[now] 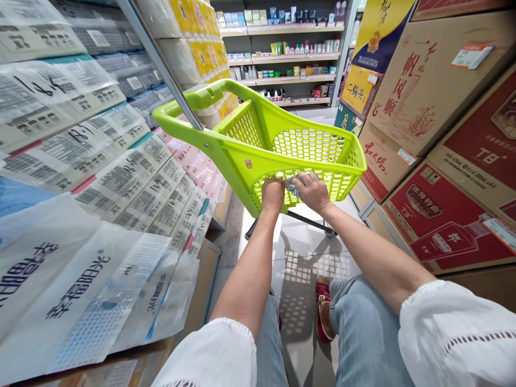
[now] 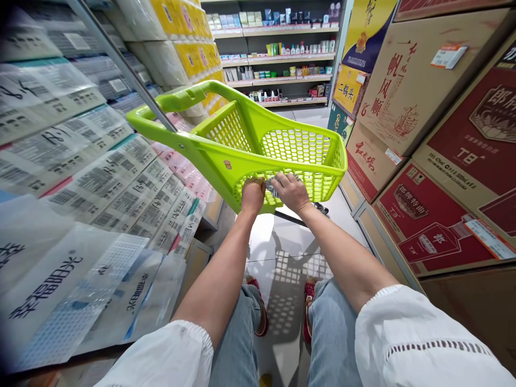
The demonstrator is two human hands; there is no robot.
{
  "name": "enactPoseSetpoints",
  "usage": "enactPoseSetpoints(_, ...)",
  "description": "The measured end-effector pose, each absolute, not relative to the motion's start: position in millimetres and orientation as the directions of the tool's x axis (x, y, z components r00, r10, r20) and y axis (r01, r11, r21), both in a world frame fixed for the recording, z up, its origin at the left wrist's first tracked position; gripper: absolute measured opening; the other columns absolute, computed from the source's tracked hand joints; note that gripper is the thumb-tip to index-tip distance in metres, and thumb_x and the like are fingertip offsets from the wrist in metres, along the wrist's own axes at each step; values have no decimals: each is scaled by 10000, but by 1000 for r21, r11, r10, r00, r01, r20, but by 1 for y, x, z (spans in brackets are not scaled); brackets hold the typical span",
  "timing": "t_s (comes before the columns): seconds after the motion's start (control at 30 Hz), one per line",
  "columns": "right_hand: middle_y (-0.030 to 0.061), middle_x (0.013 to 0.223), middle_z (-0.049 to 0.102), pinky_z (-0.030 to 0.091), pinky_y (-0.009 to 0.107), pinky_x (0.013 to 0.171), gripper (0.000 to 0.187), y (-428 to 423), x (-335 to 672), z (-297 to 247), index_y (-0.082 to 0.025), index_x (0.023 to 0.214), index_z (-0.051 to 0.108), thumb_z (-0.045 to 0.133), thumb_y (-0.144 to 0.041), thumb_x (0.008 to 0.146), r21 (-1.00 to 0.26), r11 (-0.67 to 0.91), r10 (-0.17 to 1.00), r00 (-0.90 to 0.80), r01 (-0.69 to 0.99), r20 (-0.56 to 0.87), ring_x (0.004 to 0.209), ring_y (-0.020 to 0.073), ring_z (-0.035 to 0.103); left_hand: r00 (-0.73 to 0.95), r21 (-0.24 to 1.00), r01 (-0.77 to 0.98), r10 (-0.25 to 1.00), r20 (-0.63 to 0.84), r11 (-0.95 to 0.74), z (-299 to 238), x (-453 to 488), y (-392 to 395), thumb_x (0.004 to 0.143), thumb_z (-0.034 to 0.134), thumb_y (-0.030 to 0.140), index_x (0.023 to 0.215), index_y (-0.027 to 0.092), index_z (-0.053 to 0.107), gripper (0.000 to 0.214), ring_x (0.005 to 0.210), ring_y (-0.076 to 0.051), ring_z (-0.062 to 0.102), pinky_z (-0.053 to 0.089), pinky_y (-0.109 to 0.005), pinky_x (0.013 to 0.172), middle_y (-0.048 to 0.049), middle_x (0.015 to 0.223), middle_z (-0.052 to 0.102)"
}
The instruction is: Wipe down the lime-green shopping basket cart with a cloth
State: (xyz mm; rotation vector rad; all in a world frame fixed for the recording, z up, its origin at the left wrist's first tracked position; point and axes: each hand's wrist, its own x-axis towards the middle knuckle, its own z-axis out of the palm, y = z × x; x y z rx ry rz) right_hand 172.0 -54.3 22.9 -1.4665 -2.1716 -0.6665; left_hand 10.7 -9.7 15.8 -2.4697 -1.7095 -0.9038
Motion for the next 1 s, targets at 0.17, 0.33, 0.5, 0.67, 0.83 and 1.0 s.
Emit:
enactPoseSetpoints(0.17,93,1310,529,371,363,898,339,-49,172,57,-263,1235,579,392,-276,951,37,219,623,-169,975,764,1113,245,449,234,319,859,860,453,-401,18,12,-10,961,363,381,980,129,663,392,973,-253,559,409,-380,934,-141,958,666)
enactPoseSetpoints(0.33,86,1291,550,389,345,838,335,-50,166,21,-276,1209,597,392,-250,945,79,270,700,-252,960,668,1077,239,464,213,332,857,858,467,-393,17,10,-10,915,434,331,965,159,679,303,962,-259,578,435,-359,901,-126,950,680)
enactPoseSetpoints(0.5,99,1292,558,387,337,756,356,-58,158,-19,-255,1209,594,353,-217,950,134,333,790,-354,933,501,1027,234,488,187,328,866,853,488,-377,18,10,-12,925,406,378,1007,152,695,377,958,-250,589,442,-350,909,-124,970,694)
enactPoseSetpoints(0.67,97,1281,565,380,329,734,357,-60,159,-18,-251,1209,590,335,-221,960,157,367,804,-397,917,443,1018,229,492,187,323,869,854,486,-375,18,10,-11,942,355,440,1026,142,702,464,969,-259,592,444,-358,907,-139,980,697)
enactPoseSetpoints(0.83,88,1286,565,379,324,789,347,-53,167,16,-255,1215,589,359,-237,956,167,328,726,-362,930,585,1029,222,490,191,277,896,863,467,-348,20,11,-13,942,378,385,1014,143,695,405,931,-259,602,445,-353,861,-144,954,695)
enactPoseSetpoints(1.0,100,1281,552,387,358,879,327,-50,172,61,-243,1200,598,401,-275,940,70,234,603,-201,970,772,1092,243,463,199,241,910,867,457,-336,24,14,-16,949,357,371,998,145,687,403,895,-260,603,453,-358,813,-144,929,690)
